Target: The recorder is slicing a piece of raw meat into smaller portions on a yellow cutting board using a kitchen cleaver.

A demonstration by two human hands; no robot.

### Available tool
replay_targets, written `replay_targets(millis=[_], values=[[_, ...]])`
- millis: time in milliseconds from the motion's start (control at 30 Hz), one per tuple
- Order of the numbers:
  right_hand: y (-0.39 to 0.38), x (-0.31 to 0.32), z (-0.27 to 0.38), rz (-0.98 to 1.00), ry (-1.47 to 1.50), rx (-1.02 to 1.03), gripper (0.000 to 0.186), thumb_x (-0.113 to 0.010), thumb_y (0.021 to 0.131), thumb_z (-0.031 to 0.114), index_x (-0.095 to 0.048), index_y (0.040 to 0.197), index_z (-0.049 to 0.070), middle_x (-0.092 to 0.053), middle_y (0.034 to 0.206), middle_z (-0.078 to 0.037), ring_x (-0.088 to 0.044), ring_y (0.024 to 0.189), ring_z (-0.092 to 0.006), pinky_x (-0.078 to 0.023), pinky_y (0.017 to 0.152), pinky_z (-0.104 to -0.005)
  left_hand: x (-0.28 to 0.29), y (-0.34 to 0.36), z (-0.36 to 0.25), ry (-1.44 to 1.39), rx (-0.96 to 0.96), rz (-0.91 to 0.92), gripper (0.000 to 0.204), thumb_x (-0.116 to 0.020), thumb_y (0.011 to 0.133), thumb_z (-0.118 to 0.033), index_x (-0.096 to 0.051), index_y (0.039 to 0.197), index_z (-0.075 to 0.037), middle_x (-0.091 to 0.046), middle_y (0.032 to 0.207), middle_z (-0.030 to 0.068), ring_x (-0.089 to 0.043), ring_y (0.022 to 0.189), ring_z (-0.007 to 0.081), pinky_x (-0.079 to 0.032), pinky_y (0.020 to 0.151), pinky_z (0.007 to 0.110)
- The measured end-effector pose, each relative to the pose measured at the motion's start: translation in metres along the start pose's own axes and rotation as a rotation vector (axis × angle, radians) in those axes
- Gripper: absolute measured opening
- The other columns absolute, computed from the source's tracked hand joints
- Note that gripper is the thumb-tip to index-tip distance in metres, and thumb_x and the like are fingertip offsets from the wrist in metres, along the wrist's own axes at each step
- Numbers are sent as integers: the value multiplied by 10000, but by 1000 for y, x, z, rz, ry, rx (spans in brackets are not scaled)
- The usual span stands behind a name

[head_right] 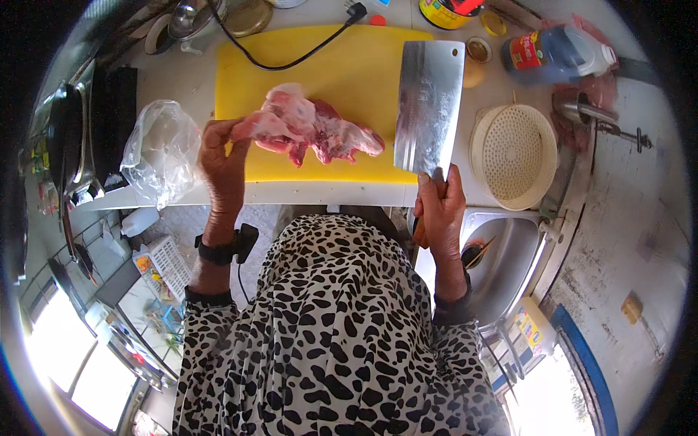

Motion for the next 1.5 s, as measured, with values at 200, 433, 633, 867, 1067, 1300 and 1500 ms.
replay_targets(millis=[200, 433, 633, 867, 1067, 1300, 1500], values=[[6, 4, 5, 16, 13, -13, 131, -570, 1026, 158, -490, 1036, 54, -488, 636, 19, -442, 519, -40, -377, 476, -201, 13, 8, -10, -443, 192, -22, 188, -676, 890, 68, -651, 1063, -1, -661, 1036, 27, -615, 992, 114, -491, 903, 251], [5, 10, -1, -49, 74, -38, 217, -601, 1010, 140, -512, 1164, 15, -478, 621, 23, -437, 509, -47, -385, 473, -215, 67, 51, -57, -62, -40, -162, 168, -688, 871, 50, -696, 1036, 18, -721, 1001, 90, -676, 959, 177, -526, 921, 318], [1, 21, -8, -124, 127, -14, 176, -618, 997, 119, -527, 1114, 25, -476, 623, 25, -428, 501, -49, -380, 465, -225, 66, 65, -133, 232, -310, -248, 139, -720, 858, 32, -700, 994, 9, -716, 984, 69, -672, 897, 153, -552, 808, 286], [-8, 32, -7, -156, 100, -20, 142, -565, 1013, 99, -491, 1107, 24, -514, 709, 5, -460, 533, -44, -418, 472, -206, -35, 25, -54, 445, -557, 216, 243, -739, 762, -8, -686, 979, -103, -658, 973, 80, -642, 930, 278, -519, 797, 408], [-10, 33, -6, -147, -28, -68, 121, -543, 1002, 65, -501, 1111, 36, -516, 703, 5, -466, 523, -38, -417, 467, -206, -105, -52, -22, 494, -720, 543, 286, -696, 776, -86, -700, 1058, -136, -637, 1122, 71, -601, 1179, 273, -432, 1053, 503], [-9, 21, -8, -132, 24, -94, 142, -597, 998, 91, -533, 1106, 24, -499, 634, 22, -440, 522, -44, -376, 474, -220, -54, -7, 2, 640, -626, 417, 496, -751, 776, -144, -641, 1260, -130, -556, 1400, 85, -516, 1315, 274, -320, 1122, 567], [-15, 11, -11, -114, 38, -118, 182, -630, 985, 87, -535, 1130, 33, -504, 635, 24, -442, 520, -45, -380, 468, -225, -47, 47, 58, 663, -405, 452, 800, -823, 756, -201, -457, 1466, -162, -508, 1461, 105, -458, 1366, 300, -247, 1160, 552]])
Point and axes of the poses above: each hand's wrist, its own y-axis towards the middle knuckle, its own x-axis out of the back of the hand, z = x × y, the point moved 2 cm from there along y, towards the middle knuckle
